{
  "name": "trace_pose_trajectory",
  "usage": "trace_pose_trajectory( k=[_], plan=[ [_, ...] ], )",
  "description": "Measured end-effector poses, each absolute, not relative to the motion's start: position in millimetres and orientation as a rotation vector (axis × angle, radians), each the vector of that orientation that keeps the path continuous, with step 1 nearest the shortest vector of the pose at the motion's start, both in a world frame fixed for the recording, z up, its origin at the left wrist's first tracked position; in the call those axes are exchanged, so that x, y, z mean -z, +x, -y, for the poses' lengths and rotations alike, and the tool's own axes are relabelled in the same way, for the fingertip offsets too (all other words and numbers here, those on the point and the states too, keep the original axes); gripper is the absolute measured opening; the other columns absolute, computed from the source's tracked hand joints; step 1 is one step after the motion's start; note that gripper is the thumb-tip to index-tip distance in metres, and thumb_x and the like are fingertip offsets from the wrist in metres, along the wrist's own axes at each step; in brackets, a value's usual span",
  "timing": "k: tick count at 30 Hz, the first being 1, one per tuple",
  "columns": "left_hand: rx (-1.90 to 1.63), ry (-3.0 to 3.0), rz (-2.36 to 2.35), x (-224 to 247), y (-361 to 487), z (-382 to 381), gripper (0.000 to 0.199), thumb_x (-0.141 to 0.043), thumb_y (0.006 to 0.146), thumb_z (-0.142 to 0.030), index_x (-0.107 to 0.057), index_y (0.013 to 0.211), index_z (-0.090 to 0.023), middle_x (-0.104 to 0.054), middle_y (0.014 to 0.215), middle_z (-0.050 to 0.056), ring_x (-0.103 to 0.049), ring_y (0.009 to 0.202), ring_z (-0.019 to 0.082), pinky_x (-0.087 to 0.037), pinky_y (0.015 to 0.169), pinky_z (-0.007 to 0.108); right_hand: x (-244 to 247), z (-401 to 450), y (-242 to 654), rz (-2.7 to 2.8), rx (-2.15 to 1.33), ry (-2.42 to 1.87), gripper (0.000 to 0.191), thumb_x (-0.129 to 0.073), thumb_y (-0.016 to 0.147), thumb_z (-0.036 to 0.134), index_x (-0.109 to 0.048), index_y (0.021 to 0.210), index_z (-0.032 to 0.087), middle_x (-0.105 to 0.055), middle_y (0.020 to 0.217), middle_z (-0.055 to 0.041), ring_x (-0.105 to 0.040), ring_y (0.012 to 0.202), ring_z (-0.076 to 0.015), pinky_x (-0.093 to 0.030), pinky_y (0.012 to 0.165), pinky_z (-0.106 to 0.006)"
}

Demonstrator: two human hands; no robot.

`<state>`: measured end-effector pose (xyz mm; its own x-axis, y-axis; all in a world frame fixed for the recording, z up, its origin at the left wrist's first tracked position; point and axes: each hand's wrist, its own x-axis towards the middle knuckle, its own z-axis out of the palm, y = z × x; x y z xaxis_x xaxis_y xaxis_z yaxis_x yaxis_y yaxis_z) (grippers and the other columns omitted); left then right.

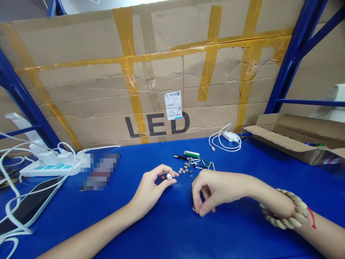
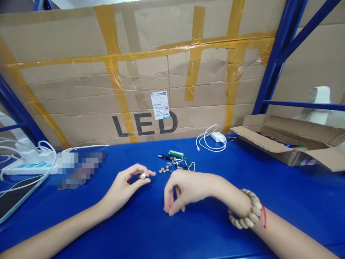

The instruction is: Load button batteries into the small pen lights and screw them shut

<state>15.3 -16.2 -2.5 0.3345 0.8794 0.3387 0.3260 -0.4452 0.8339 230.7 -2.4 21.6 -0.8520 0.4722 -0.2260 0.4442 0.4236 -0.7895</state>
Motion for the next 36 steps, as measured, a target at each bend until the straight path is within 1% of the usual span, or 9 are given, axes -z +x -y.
trace_pose_trajectory(
  k=[7, 10, 13, 16, 19, 25, 29, 32, 36],
  plan=[
    [-1.154, 1.896, -1.153, 1.4, 12.9, 13.0, 0.014, -0.061, 0.079, -0.025, -0.068, 0.09, -0.02, -0.068, 0.095, 0.001, -0.06, 0.091, 0.017, -0.043, 0.082, 0.024, -27.0, -6.2, 234.6, 2.642, -0.573, -1.265, 0.021, -0.067, 0.073, 0.04, -0.064, 0.074, 0.019, -0.064, 0.071, 0.0034, -0.056, 0.064, -0.0101, -0.032, 0.053, -0.019],
    [-1.284, 1.813, -1.186, 1.4, 10.7, 11.2, 0.018, -0.059, 0.081, -0.029, -0.066, 0.094, -0.02, -0.067, 0.096, 0.002, -0.06, 0.093, 0.017, -0.043, 0.083, 0.024, -33.0, -12.2, 243.8, 2.574, -0.2, -1.436, 0.011, -0.065, 0.075, 0.03, -0.064, 0.083, 0.023, -0.065, 0.077, 0.0031, -0.057, 0.068, -0.0129, -0.03, 0.053, -0.021],
    [-1.335, 1.731, -1.183, 1.4, 10.2, 8.9, 0.023, -0.056, 0.083, -0.034, -0.062, 0.097, -0.016, -0.067, 0.09, 0.005, -0.062, 0.083, 0.015, -0.047, 0.07, 0.021, -36.0, -17.5, 251.5, 2.465, -0.008, -1.5, 0.013, -0.062, 0.077, 0.023, -0.064, 0.089, 0.025, -0.065, 0.085, 0.0015, -0.057, 0.07, -0.0144, -0.031, 0.053, -0.022],
    [-1.276, 1.65, -1.121, 1.9, 12.4, 8.1, 0.031, -0.049, 0.085, -0.043, -0.053, 0.097, -0.015, -0.066, 0.079, 0.005, -0.063, 0.06, 0.015, -0.041, 0.042, 0.018, -35.3, -19.0, 253.3, 2.439, 0.042, -1.47, 0.012, -0.059, 0.079, 0.024, -0.066, 0.089, 0.025, -0.064, 0.088, 0.0, -0.058, 0.071, -0.0147, -0.032, 0.053, -0.022],
    [-1.196, 1.611, -1.082, 2.9, 14.7, 10.3, 0.033, -0.046, 0.085, -0.048, -0.045, 0.093, -0.016, -0.063, 0.07, 0.003, -0.058, 0.044, 0.012, -0.029, 0.03, 0.015, -34.1, -19.1, 253.0, 2.446, 0.013, -1.397, 0.014, -0.06, 0.08, 0.029, -0.065, 0.093, 0.026, -0.063, 0.09, 0.0004, -0.057, 0.07, -0.0136, -0.034, 0.055, -0.023],
    [-1.12, 1.658, -1.065, 4.0, 15.9, 14.6, 0.034, -0.042, 0.086, -0.051, -0.042, 0.088, -0.017, -0.057, 0.056, -0.003, -0.038, 0.033, 0.004, -0.028, 0.035, 0.013, -35.4, -20.9, 255.2, 2.219, 0.192, -1.317, 0.02, -0.046, 0.089, 0.023, -0.063, 0.099, 0.024, -0.061, 0.099, -0.0014, -0.058, 0.072, -0.0136, -0.037, 0.057, -0.024],
    [-1.102, 1.684, -1.105, 4.4, 16.7, 14.6, 0.035, -0.038, 0.088, -0.052, -0.042, 0.088, -0.018, -0.054, 0.053, -0.004, -0.034, 0.038, 0.006, -0.029, 0.038, 0.014, -25.7, -7.9, 237.2, 2.349, -0.114, -1.024, 0.025, -0.05, 0.087, 0.038, -0.062, 0.103, 0.024, -0.059, 0.1, -0.0023, -0.057, 0.072, -0.0115, -0.041, 0.064, -0.023],
    [-1.067, 1.721, -1.123, 4.4, 18.0, 15.7, 0.034, -0.034, 0.09, -0.051, -0.041, 0.085, -0.018, -0.046, 0.046, -0.006, -0.032, 0.04, 0.008, -0.026, 0.041, 0.016, -13.7, 4.2, 218.3, 2.608, -0.243, -0.942, 0.044, -0.056, 0.08, 0.052, -0.059, 0.116, 0.027, -0.059, 0.1, -0.0029, -0.058, 0.077, -0.0152, -0.042, 0.064, -0.024],
    [-1.022, 1.802, -1.136, 4.0, 19.4, 18.4, 0.035, -0.032, 0.09, -0.052, -0.041, 0.084, -0.018, -0.041, 0.044, -0.006, -0.034, 0.043, 0.009, -0.028, 0.047, 0.018, -2.8, 9.2, 205.1, 2.634, -0.288, -0.982, 0.033, -0.055, 0.083, 0.044, -0.064, 0.109, 0.026, -0.059, 0.099, -0.0031, -0.058, 0.08, -0.0152, -0.041, 0.066, -0.023]
  ],
)
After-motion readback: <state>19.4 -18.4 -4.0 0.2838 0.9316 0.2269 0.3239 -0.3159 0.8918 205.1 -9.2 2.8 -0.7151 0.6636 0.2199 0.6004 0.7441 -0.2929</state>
